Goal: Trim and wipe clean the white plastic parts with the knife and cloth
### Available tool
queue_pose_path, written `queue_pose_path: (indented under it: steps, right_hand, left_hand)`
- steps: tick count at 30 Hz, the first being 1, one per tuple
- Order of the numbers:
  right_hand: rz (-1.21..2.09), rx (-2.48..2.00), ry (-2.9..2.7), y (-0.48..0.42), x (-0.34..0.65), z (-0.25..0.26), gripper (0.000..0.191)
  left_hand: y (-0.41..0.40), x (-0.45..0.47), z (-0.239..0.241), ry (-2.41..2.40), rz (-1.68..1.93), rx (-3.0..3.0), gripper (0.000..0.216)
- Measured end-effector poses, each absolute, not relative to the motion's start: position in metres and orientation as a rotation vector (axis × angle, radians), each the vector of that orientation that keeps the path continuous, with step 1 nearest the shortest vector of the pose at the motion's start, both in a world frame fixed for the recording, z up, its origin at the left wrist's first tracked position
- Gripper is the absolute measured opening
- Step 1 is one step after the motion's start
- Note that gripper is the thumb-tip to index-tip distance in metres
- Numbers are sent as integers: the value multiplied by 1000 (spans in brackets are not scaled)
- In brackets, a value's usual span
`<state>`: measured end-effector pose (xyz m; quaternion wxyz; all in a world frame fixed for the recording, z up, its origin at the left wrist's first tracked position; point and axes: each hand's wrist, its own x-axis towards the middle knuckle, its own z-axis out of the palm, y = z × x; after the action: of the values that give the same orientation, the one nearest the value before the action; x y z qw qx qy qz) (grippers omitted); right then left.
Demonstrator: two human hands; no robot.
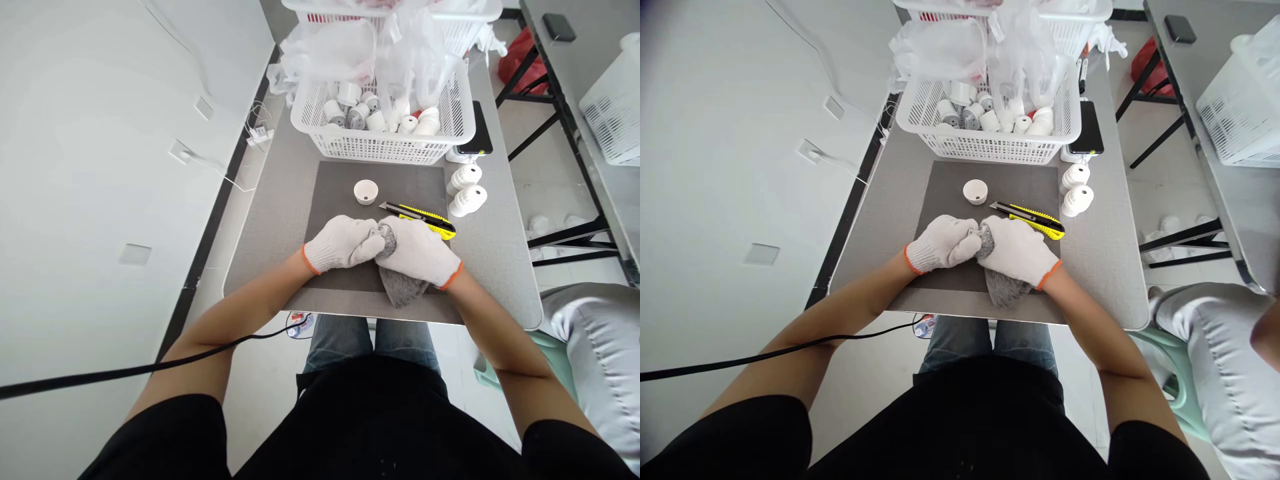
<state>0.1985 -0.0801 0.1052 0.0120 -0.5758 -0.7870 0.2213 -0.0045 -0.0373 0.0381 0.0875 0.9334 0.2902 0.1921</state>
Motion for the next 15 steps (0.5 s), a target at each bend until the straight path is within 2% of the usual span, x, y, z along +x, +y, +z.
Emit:
queue_pose_path:
  steps: [3, 5, 7, 9, 11, 13, 15]
  right_hand:
    - [1488, -1458, -2422, -75, 220, 114, 18]
    - [1759, -1337, -2351, -75, 225, 116, 21]
    - [1513, -1437, -2389, -77, 219, 114, 25]
    - [932, -1709, -2435, -80, 207, 109, 22]
    - [412, -1936, -2406, -82, 195, 104, 28]
    - [174, -2009, -2374, -83, 187, 101, 36]
    - [151, -2006, -2377, -82, 183, 100, 35]
  left_hand:
    - [-42, -5, 36, 623, 547, 2918, 77]
    - [-45, -4, 36, 572, 592, 2935, 76]
    - [-47, -2, 38, 729, 661, 2878, 77]
    - [-47, 0, 40, 1004, 669, 2734, 77]
    - [-47, 3, 42, 1174, 624, 2559, 76]
    - [-47, 5, 43, 1201, 605, 2447, 72]
    - [-47, 5, 44, 1172, 622, 2430, 68]
